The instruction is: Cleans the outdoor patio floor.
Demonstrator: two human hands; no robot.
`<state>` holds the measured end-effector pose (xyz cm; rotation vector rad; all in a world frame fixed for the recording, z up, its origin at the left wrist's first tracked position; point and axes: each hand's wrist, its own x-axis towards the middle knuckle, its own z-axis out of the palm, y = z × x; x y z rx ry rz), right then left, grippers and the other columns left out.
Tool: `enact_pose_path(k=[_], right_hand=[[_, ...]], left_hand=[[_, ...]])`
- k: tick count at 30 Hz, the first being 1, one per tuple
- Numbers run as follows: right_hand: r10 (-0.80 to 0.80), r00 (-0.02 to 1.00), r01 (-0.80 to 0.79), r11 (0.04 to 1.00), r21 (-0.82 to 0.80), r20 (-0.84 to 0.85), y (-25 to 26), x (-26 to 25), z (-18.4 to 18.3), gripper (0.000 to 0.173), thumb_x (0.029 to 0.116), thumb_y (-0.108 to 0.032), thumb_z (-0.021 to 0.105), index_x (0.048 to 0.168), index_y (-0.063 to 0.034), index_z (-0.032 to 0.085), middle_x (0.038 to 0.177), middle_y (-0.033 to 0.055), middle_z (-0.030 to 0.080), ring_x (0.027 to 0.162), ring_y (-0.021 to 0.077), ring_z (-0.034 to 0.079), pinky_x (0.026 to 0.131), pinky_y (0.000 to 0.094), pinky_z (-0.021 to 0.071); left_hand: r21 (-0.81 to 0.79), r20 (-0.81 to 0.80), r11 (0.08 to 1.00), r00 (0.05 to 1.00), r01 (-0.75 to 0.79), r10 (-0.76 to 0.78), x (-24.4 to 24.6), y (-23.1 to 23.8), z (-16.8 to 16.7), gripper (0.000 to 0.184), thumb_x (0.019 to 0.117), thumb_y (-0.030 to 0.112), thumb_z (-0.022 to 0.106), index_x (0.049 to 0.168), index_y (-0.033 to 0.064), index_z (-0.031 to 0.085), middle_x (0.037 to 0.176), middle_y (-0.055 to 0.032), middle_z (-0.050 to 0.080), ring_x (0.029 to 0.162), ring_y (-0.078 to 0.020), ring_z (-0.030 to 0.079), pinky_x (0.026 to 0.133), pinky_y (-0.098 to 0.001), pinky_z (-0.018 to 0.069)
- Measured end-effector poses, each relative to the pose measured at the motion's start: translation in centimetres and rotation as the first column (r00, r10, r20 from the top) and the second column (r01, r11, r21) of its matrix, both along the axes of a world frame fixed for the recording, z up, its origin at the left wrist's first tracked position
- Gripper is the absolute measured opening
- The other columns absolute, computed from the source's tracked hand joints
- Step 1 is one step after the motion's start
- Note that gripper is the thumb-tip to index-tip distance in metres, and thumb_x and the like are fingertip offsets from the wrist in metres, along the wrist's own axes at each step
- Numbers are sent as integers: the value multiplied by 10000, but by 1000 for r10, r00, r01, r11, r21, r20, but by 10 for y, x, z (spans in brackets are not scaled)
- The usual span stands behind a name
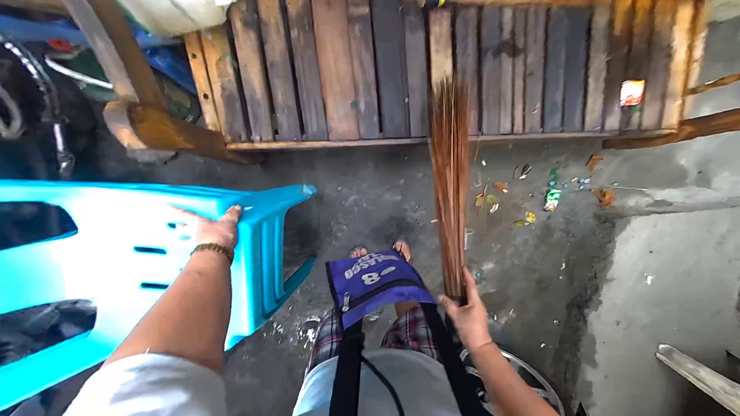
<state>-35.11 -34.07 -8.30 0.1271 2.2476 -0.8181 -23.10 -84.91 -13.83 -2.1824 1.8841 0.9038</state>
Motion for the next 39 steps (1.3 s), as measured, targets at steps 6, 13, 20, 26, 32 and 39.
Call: enact_pose_path(k=[6,13,20,26,32,39], right_hand=[[558,749,-630,767,122,358,-9,26,-42,714,952,-381,689,1597,-328,387,1357,166,639,1140,361,680,944,600,555],[2,969,-87,938,334,247,14,-47,-90,720,942,-312,721,1580,-187,411,1262,197,688,1150,350,675,994,578,518],[80,905,-62,997,-55,417,-12,19,-36,658,940,-233,692,1549,-144,457,1277,131,696,1125,204,696,1000,439,564],[455,796,-491,871,-13,400,-47,-64,-117,478,1017,-261,625,1490,-255,553,1289,192,689,1190,394,659,1019,639,496],[-121,968,114,992,44,221,20,-69,-101,731,931,-245,742,1575,-186,401,1218,197,688,1039,305,699,899,535,576],[156,757,-77,985,-152,634,22,50,-77,751,829,-234,833,1491,-81,511,1291,120,685,1163,189,674,1048,413,546]], left_hand=[[4,32,1000,999,-12,12,-4,-5,-3,1260,854,511,767,1634,144,-151,1676,-311,4,1541,-487,127,1202,-629,266],[-1,-1,1000,1000,-12,12,-5,-5,-5,1279,846,500,775,1627,157,-178,1683,-285,35,1542,-448,169,1200,-605,292],[-1,-4,1000,1000,-15,15,-4,-6,-9,1297,825,510,788,1631,157,-166,1682,-277,58,1539,-410,211,1198,-574,317],[-1,-52,1000,998,-24,24,-4,-2,-9,1270,846,478,782,1628,145,-161,1677,-237,148,1511,-346,305,1176,-533,370],[-22,-88,999,995,-39,37,-2,-6,-14,1267,822,465,802,1638,142,-111,1663,-216,215,1488,-319,356,1156,-517,406],[-2,-70,1000,997,-22,22,-1,-7,-13,1252,827,495,791,1638,157,-101,1653,-175,272,1476,-266,388,1160,-478,415]])
